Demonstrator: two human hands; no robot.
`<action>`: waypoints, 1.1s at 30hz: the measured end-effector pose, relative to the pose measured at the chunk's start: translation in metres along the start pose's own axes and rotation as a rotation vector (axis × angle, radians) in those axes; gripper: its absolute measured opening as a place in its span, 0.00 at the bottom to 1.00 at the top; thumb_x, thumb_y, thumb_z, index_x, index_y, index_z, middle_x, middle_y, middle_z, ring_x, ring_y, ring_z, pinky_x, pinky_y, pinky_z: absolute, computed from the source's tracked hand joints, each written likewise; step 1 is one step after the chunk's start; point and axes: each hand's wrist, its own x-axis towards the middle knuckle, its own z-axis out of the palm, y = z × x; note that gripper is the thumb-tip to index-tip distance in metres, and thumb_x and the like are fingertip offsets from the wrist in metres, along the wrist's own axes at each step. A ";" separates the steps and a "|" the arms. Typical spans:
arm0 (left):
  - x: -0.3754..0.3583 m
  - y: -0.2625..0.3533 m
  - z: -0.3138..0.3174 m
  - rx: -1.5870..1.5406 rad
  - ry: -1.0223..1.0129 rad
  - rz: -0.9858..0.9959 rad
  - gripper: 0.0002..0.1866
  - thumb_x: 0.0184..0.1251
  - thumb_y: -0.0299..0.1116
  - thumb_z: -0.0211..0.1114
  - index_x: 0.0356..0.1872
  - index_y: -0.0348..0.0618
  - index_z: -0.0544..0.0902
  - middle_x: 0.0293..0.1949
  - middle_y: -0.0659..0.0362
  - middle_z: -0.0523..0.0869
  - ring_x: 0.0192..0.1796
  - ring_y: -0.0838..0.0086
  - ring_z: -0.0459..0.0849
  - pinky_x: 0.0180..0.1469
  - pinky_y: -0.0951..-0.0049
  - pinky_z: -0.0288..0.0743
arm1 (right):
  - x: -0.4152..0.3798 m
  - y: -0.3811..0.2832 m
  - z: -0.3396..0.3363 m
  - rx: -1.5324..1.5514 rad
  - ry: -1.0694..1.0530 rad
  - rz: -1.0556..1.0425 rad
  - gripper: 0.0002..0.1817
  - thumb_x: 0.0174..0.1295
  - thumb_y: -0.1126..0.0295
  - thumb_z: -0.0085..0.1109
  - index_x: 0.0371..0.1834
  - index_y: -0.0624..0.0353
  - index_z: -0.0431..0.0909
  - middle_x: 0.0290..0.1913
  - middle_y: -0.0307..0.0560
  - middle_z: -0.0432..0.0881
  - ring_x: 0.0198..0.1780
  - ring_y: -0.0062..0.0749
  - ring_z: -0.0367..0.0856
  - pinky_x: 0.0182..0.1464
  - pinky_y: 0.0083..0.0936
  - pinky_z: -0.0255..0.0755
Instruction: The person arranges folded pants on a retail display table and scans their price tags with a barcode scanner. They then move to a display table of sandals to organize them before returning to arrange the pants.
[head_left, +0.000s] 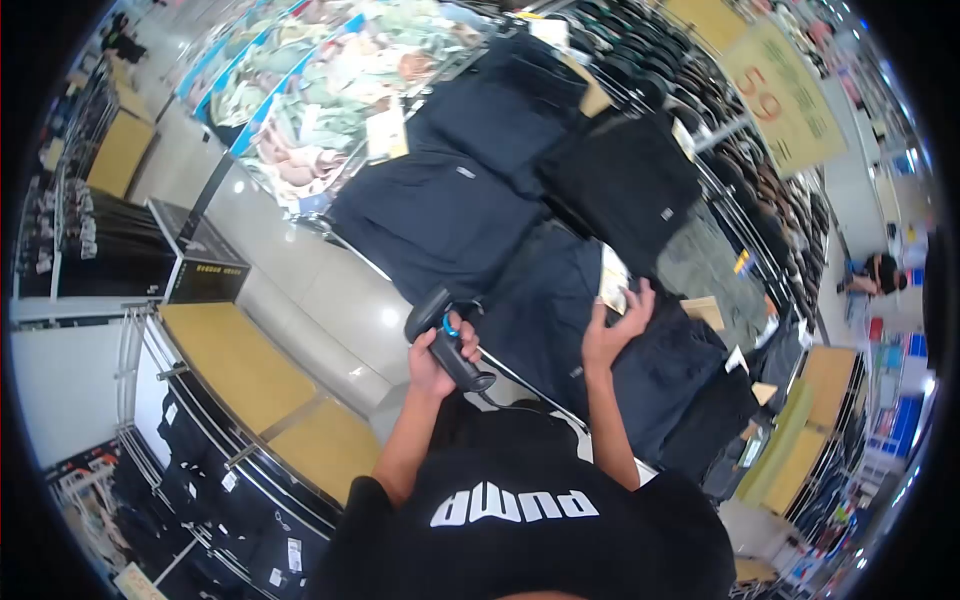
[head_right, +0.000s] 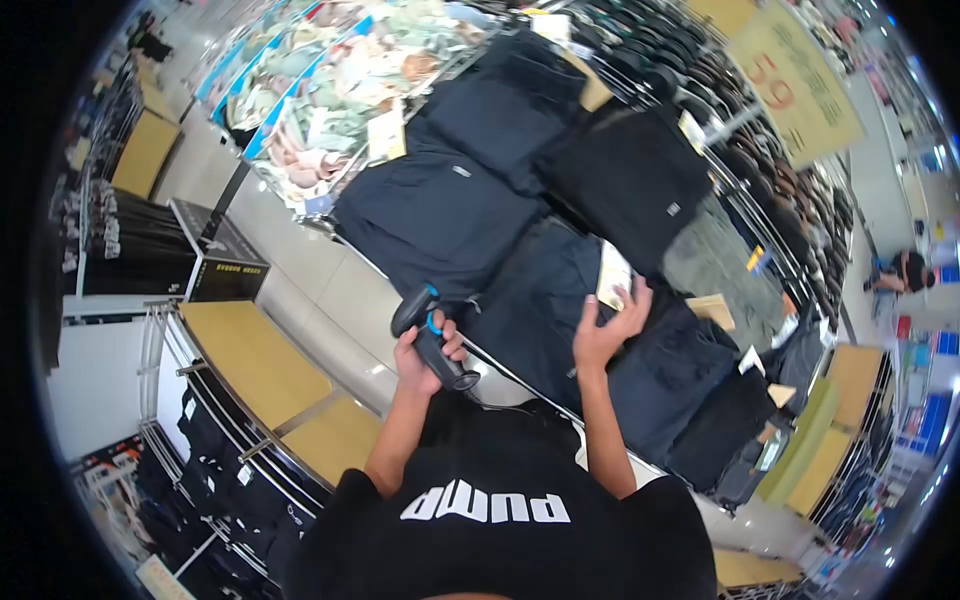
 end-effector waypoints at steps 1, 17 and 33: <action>-0.006 0.026 -0.006 0.044 -0.026 0.056 0.20 0.60 0.45 0.67 0.43 0.44 0.71 0.37 0.55 0.75 0.35 0.70 0.74 0.40 0.67 0.71 | -0.005 -0.026 0.027 0.050 -0.113 0.014 0.23 0.57 0.68 0.66 0.55 0.64 0.74 0.73 0.61 0.63 0.76 0.59 0.54 0.74 0.50 0.47; 0.196 0.275 -0.018 0.530 0.265 -0.105 0.07 0.65 0.34 0.64 0.31 0.45 0.76 0.21 0.61 0.77 0.23 0.73 0.78 0.26 0.74 0.73 | -0.069 -0.159 0.205 -0.251 -0.697 -0.229 0.42 0.59 0.51 0.61 0.76 0.52 0.60 0.81 0.48 0.50 0.81 0.49 0.44 0.76 0.61 0.34; 0.201 0.295 -0.011 0.667 0.319 -0.210 0.08 0.60 0.34 0.68 0.33 0.42 0.79 0.20 0.61 0.78 0.21 0.73 0.78 0.23 0.74 0.72 | -0.069 -0.170 0.208 -0.264 -0.675 -0.142 0.42 0.55 0.54 0.63 0.74 0.51 0.62 0.81 0.46 0.51 0.81 0.45 0.46 0.77 0.58 0.35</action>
